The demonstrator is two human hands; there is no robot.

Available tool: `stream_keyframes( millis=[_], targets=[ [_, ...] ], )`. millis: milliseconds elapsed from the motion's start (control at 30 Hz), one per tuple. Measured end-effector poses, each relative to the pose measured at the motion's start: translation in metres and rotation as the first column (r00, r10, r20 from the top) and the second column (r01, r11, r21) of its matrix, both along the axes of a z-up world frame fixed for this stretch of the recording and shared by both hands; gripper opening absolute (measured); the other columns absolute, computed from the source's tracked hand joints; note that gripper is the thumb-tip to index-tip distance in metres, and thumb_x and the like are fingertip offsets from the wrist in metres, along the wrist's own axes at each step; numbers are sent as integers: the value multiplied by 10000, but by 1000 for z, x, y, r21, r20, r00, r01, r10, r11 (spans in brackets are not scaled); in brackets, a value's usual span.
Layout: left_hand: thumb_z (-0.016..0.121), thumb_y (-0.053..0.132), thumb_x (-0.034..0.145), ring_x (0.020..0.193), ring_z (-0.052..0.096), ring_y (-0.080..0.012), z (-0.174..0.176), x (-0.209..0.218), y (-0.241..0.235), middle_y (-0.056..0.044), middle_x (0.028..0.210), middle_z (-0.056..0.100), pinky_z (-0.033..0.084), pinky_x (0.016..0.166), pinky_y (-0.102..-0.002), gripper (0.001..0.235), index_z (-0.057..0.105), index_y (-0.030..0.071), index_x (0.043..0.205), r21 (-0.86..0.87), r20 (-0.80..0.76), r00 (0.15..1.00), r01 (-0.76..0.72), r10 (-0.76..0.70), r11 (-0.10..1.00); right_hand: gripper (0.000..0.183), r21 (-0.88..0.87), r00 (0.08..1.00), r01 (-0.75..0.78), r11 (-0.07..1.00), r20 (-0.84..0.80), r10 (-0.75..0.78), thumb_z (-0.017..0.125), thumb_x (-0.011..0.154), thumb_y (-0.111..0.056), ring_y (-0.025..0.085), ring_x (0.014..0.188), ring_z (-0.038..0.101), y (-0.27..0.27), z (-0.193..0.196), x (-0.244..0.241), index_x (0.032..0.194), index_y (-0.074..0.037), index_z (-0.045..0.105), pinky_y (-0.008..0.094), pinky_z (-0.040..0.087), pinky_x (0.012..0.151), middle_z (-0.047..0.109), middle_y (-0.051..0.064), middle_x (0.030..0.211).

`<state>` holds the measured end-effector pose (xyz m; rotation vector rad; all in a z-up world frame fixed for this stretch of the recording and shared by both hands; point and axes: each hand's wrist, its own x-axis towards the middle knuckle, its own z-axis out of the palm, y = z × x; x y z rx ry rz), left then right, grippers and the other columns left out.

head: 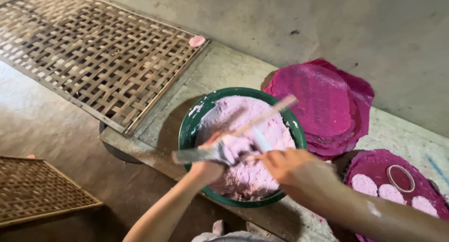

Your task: The person uses a handheld metal molding tool to scoop pink paste from a green bucket and press it into small circular shapes on a large pink tray, then handles the trays to organize them on a workspace.

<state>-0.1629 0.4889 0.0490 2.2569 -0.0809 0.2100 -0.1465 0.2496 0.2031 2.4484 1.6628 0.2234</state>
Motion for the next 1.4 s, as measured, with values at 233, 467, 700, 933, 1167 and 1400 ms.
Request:
stream_keyframes(
  millis=[233, 467, 700, 933, 1167, 1400],
  targets=[
    [803, 319, 748, 1156, 678, -339, -3, 27, 14, -69, 1395, 687, 600, 663, -371, 577, 640, 165, 1279, 273, 455, 832, -469, 317, 840, 382, 277, 621, 661, 697, -724, -301, 561, 964, -130, 293, 861, 758, 5, -6, 15, 1319, -17, 643, 395, 588, 745, 766, 162, 1066],
    [761, 244, 806, 898, 699, -320, 19, 27, 22, -148, 1214, 629, 591, 730, -414, 842, 424, 91, 1562, 87, 352, 839, -470, 415, 878, 446, 221, 503, 687, 692, -832, -233, 592, 1016, -149, 245, 690, 602, -8, -138, 10, 1451, -55, 565, 360, 494, 604, 760, 166, 948],
    [766, 229, 658, 1185, 521, -380, 21, 35, 6, -283, 1615, 308, 568, 912, -419, 566, 633, 147, 1203, 352, 484, 844, -428, 229, 832, 449, 172, 321, 856, 488, -916, -239, 563, 1017, -145, 136, 558, 461, -19, -143, 45, 1452, -35, 583, 336, 397, 490, 652, 170, 756],
    [719, 257, 929, 1065, 679, -354, 13, 40, 31, -156, 1491, 556, 602, 691, -360, 603, 545, 80, 1478, 328, 568, 752, -579, 334, 747, 383, 441, 714, 506, 741, -696, -73, 598, 1021, -222, 167, 723, 665, -9, -112, 15, 1352, -32, 629, 347, 536, 612, 726, 128, 889],
    [593, 359, 960, 734, 686, -207, 26, 18, 26, 6, 1061, 681, 570, 611, -378, 565, 503, 234, 1504, 240, 175, 968, -219, 180, 946, 345, -178, 648, 394, 902, -642, -410, 528, 999, -341, 215, 531, 631, 12, 12, 65, 1119, -164, 798, 395, 457, 524, 703, 105, 662],
    [783, 251, 763, 1075, 679, -238, -5, -7, 9, -66, 1238, 683, 558, 913, -357, 653, 564, 111, 1362, -356, 59, 996, 86, -70, 930, 261, -57, 989, -108, 992, 90, 113, 591, 850, -156, 237, 696, 673, 48, -53, 18, 1074, -45, 666, 362, 552, 542, 665, 87, 828]
  ],
)
